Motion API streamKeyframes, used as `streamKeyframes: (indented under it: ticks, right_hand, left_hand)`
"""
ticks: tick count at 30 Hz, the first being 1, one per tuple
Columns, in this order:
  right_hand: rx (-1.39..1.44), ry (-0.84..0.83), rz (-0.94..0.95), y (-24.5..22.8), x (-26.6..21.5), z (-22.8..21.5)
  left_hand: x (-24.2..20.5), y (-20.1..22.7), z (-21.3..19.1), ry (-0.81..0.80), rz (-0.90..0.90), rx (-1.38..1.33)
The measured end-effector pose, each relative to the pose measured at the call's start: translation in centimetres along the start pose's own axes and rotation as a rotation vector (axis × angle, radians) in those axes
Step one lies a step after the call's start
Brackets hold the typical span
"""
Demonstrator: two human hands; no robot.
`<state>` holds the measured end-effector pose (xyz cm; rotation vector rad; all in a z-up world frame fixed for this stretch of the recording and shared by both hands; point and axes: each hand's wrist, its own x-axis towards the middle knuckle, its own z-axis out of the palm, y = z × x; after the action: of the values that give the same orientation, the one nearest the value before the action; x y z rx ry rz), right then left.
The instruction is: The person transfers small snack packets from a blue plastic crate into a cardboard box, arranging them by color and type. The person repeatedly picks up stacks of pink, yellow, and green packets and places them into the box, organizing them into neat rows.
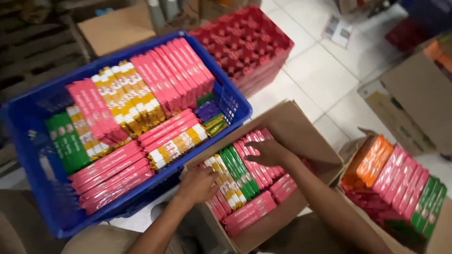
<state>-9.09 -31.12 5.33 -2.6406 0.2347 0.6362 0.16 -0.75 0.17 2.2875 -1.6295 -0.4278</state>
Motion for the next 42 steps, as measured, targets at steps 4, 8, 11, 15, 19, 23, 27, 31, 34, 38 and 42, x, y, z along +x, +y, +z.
streamKeyframes:
  ticks: [4,8,11,15,19,23,27,31,34,38,42]
  right_hand:
    - [0.224,0.136,-0.209,-9.5,-6.3,-4.5]
    - [0.397,0.264,-0.267,-14.4,-7.9,-3.0]
    - [0.442,0.319,-0.342,-15.1,-7.1,0.6]
    - [0.444,0.277,-0.413,-14.6,-5.6,5.7]
    - [0.432,0.22,-0.443,-15.1,-4.8,6.5]
    - [0.429,0.185,-0.332,-14.0,-3.3,7.2]
    - [0.467,0.119,-0.276,-12.1,-1.9,9.0]
    - [0.453,0.075,-0.217,-10.7,-1.0,10.2]
    - [0.41,0.008,-0.142,-9.5,-0.3,11.2]
    - [0.431,-0.039,-0.064,-10.1,-0.5,10.5]
    - [0.441,0.01,-0.08,-11.5,-1.2,9.5]
  left_hand:
    - [-0.3,-0.1,-2.0,0.114,0.078,-0.053]
    - [-1.2,-0.8,-6.0,0.382,0.037,-0.176]
    - [-2.2,-4.9,-9.7,0.489,-0.185,-0.142]
    - [-4.1,-11.3,-17.9,0.292,-0.615,-0.067]
    - [-6.1,-17.7,-17.6,0.399,-0.684,-0.147]
    - [-6.3,-20.0,-16.8,0.255,-0.782,-0.193]
    - [-6.4,-20.1,-17.9,0.272,-0.849,-0.184]
    - [-6.0,-19.3,-18.5,0.3,-0.941,-0.243]
    - [-5.7,-20.6,-17.3,0.449,-0.984,-0.179]
    - [-6.6,-19.5,-19.2,0.661,-1.177,-0.446]
    - [-7.9,-20.5,-20.2,0.686,-1.358,-0.927]
